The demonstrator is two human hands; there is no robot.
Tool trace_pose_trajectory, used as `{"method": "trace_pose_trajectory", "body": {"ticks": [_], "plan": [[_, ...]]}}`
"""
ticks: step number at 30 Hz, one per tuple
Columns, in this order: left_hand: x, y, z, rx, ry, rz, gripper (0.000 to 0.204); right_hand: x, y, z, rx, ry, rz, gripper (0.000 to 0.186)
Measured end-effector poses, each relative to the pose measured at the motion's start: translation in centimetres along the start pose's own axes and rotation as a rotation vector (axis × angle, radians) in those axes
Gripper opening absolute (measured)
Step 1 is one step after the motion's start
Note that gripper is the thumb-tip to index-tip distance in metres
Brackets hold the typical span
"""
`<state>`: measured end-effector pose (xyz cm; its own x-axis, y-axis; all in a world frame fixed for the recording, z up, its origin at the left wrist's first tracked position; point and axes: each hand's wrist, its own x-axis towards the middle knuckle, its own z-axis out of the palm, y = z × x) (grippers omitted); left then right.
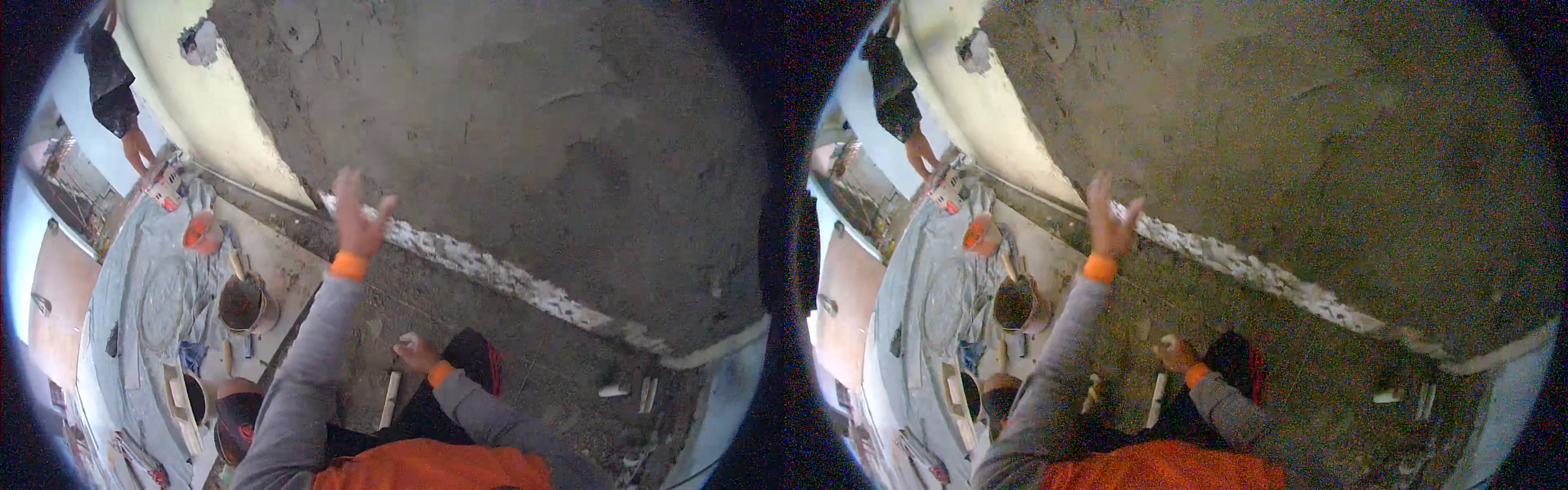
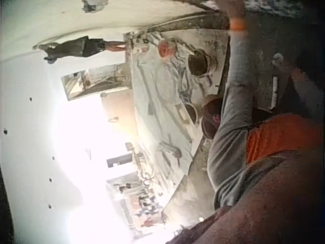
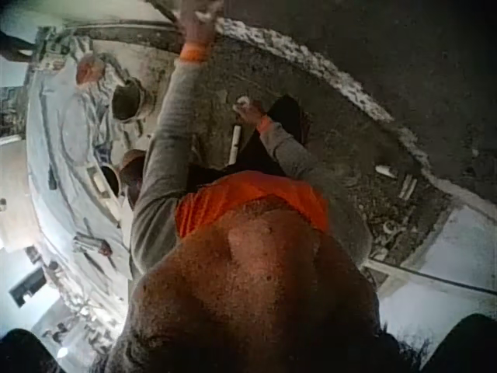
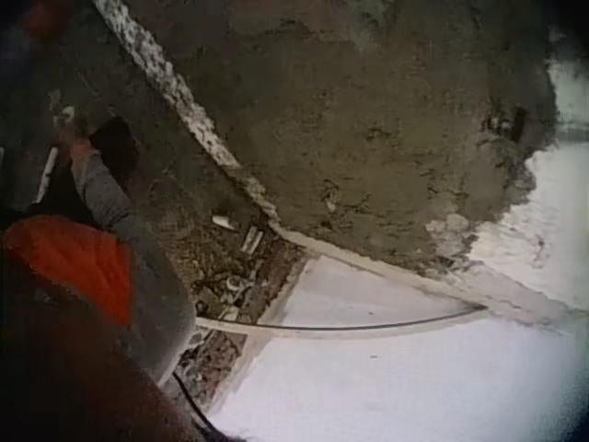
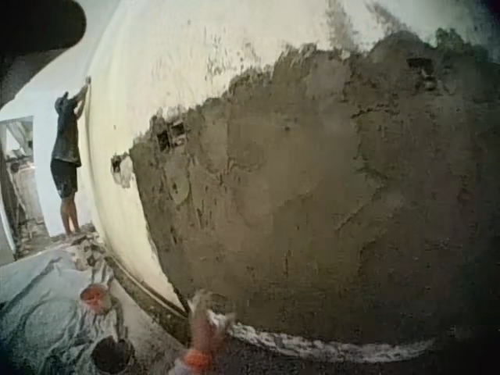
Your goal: The person applies wet plaster to a wall with a trowel, scrapes the plastered surface flat using a straight edge board, and smooths the lower section of the wall with a trowel.
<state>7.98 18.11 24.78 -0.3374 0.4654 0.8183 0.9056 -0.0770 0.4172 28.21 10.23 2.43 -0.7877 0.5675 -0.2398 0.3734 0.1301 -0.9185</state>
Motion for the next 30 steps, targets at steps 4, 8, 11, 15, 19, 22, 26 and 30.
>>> {"method": "trace_pose_trajectory", "body": {"ticks": [4,8,11,15,19,22,26,30], "plan": [[6.6,9.2,5.6,0.276,-0.174,0.282,0.089,-0.1,0.8,-0.4,0.019,0.016,-0.003,0.052],[7.9,12.3,8.3,0.287,-0.234,0.303,0.093,0.1,2.2,-1.2,-0.090,0.099,0.013,0.052],[7.5,11.8,10.0,0.377,-0.253,0.240,0.092,-0.1,2.8,-1.6,0.016,0.118,0.002,0.052],[7.5,11.3,11.2,0.299,-0.294,0.269,0.092,-1.3,1.9,-2.4,0.212,0.169,-0.079,0.052],[6.8,12.7,10.4,0.061,-0.125,0.565,0.074,-4.2,1.4,-5.2,-0.076,0.214,0.135,0.050],[4.8,13.4,9.6,0.146,-0.221,0.352,0.071,-7.5,0.0,-8.1,0.195,0.517,0.015,0.046],[2.1,11.9,9.6,-0.179,-0.218,0.353,0.066,-19.6,-1.9,-16.9,0.154,0.931,-0.225,0.018],[1.1,9.5,9.5,-0.304,-0.202,0.433,0.060,-40.0,-6.6,-26.3,-0.811,1.765,0.051,0.014]]}}
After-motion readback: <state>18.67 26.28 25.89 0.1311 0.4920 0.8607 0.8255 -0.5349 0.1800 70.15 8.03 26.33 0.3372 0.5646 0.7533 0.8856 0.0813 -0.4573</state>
